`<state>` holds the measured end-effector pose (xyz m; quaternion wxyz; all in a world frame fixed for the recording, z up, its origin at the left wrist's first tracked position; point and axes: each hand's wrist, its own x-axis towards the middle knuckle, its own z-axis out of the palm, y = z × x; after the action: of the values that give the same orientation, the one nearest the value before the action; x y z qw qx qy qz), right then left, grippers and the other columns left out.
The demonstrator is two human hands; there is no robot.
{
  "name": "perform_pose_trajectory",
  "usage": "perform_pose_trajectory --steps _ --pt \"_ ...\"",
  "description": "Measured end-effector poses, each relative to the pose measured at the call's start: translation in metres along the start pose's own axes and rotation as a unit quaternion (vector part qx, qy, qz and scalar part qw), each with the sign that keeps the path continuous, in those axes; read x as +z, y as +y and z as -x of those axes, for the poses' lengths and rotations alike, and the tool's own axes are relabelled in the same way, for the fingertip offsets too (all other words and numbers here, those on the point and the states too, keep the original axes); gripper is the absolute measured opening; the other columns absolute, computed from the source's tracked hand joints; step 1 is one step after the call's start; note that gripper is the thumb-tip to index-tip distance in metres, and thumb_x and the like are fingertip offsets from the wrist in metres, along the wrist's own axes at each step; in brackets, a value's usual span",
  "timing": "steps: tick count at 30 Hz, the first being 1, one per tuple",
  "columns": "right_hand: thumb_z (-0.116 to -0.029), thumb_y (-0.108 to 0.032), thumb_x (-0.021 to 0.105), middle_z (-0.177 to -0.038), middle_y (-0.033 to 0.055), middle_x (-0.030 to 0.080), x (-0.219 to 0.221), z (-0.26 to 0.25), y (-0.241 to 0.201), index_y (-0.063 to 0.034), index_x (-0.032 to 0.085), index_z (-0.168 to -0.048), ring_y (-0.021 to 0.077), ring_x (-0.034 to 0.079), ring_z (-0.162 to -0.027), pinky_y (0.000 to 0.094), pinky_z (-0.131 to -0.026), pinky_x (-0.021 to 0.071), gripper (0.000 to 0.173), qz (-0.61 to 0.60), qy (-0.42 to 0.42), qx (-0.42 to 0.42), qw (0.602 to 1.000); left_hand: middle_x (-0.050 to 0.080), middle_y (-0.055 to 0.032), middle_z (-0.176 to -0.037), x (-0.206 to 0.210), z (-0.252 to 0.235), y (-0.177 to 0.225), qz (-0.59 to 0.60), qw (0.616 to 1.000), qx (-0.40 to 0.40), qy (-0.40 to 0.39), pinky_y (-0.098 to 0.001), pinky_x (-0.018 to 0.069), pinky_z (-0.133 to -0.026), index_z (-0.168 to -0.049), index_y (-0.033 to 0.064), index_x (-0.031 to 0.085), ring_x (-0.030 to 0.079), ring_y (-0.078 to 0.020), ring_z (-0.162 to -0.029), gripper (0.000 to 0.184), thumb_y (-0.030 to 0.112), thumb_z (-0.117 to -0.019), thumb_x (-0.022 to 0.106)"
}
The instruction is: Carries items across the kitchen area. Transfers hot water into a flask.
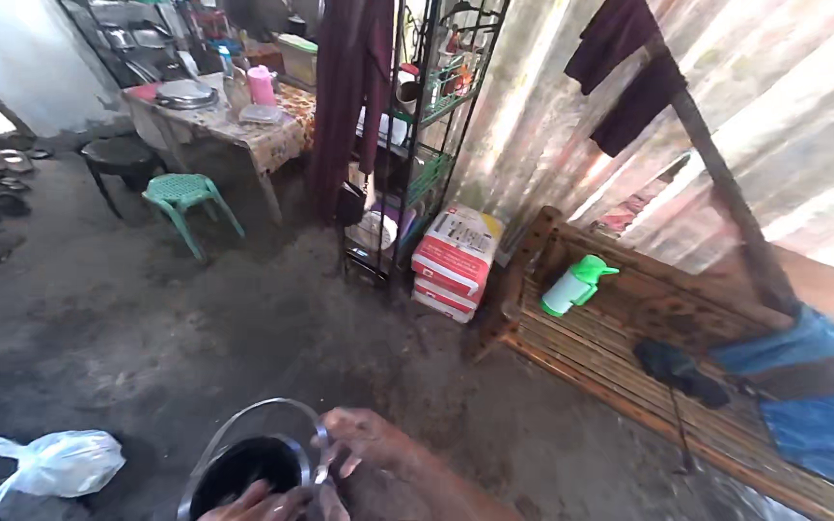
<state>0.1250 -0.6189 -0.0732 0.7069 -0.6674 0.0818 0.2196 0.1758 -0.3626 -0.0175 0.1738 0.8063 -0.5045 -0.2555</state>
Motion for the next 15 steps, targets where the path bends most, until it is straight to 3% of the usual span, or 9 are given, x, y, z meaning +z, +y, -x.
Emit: perform_pose_trajectory --steps 2,4,7,9,10,12,14,15 --pt "-0.1054 -0.037 0.057 -0.113 0.0124 0.072 -0.023 -0.002 -0.012 -0.0025 0.060 -0.133 0.0201 0.072 -0.091 0.0401 -0.077 0.0618 0.044 0.034 0.083 -0.023 0.996 0.073 -0.0162 -0.111 -0.007 -0.036 -0.001 -0.025 0.997 0.075 -0.013 -0.0623 0.0573 -0.072 -0.137 0.0131 0.061 0.069 -0.0440 -0.103 0.049 0.009 -0.0894 0.071" --pt "-0.0999 -0.030 0.065 -0.100 0.0097 0.072 -0.048 -0.011 -0.023 -0.0020 0.065 -0.126 0.0156 0.070 -0.081 0.0353 -0.075 0.0612 0.038 0.103 0.149 -0.039 0.983 0.073 -0.0127 -0.105 -0.013 -0.070 -0.009 -0.052 0.989 0.140 -0.023 -0.0572 0.0579 -0.071 -0.132 0.0130 0.063 0.069 -0.0397 -0.101 0.048 0.005 -0.0855 0.073" --pt "-0.0971 -0.018 0.065 -0.082 0.0028 0.067 -0.072 -0.028 -0.049 -0.0028 0.068 -0.113 0.0091 0.062 -0.064 0.0280 -0.062 0.0561 0.022 0.088 0.179 -0.052 0.978 0.072 -0.0121 -0.103 -0.024 -0.115 -0.035 -0.049 0.976 0.208 -0.038 -0.0540 0.0576 -0.073 -0.132 0.0124 0.061 0.069 -0.0368 -0.101 0.050 0.009 -0.0835 0.076" --pt "-0.0951 -0.013 0.066 -0.083 0.0018 0.069 -0.076 -0.038 -0.071 -0.0024 0.068 -0.113 0.0082 0.063 -0.065 0.0272 -0.062 0.0565 0.021 0.035 0.150 -0.076 0.985 0.072 -0.0121 -0.103 -0.028 -0.142 -0.059 -0.028 0.970 0.239 -0.024 -0.0528 0.0577 -0.075 -0.132 0.0129 0.062 0.069 -0.0354 -0.099 0.052 0.010 -0.0817 0.077" --pt "-0.0948 -0.013 0.065 -0.082 0.0016 0.069 -0.075 -0.047 -0.082 -0.0023 0.068 -0.113 0.0080 0.063 -0.064 0.0269 -0.062 0.0562 0.022 0.021 0.136 -0.087 0.987 0.072 -0.0124 -0.106 -0.029 -0.154 -0.074 -0.021 0.969 0.246 -0.013 -0.0534 0.0579 -0.077 -0.132 0.0129 0.063 0.069 -0.0351 -0.101 0.053 0.010 -0.0811 0.077" --pt "-0.0962 -0.014 0.063 -0.079 0.0024 0.065 -0.065 -0.068 -0.094 -0.0016 0.066 -0.113 0.0089 0.059 -0.060 0.0278 -0.057 0.0530 0.021 0.023 0.134 -0.086 0.987 0.070 -0.0137 -0.123 -0.031 -0.171 -0.101 -0.020 0.973 0.230 -0.007 -0.0558 0.0551 -0.092 -0.137 0.0124 0.062 0.065 -0.0363 -0.116 0.056 0.017 -0.0832 0.080" --pt "-0.0998 -0.017 0.060 -0.085 0.0068 0.066 -0.065 -0.088 -0.098 -0.0011 0.066 -0.116 0.0128 0.061 -0.066 0.0321 -0.063 0.0546 0.024 0.088 0.164 -0.056 0.981 0.058 -0.0201 -0.144 -0.043 -0.181 -0.112 -0.015 0.982 0.186 -0.021 -0.0606 0.0410 -0.111 -0.142 0.0041 0.059 0.050 -0.0427 -0.138 0.067 0.022 -0.0821 0.084" --pt "-0.1013 -0.019 0.059 -0.093 0.0103 0.069 -0.070 -0.096 -0.099 -0.0015 0.067 -0.118 0.0168 0.065 -0.075 0.0369 -0.072 0.0567 0.026 0.129 0.181 -0.039 0.974 0.051 -0.0223 -0.152 -0.052 -0.187 -0.116 -0.001 0.986 0.164 -0.036 -0.0607 0.0354 -0.116 -0.145 0.0016 0.055 0.042 -0.0441 -0.144 0.074 0.024 -0.0819 0.084"
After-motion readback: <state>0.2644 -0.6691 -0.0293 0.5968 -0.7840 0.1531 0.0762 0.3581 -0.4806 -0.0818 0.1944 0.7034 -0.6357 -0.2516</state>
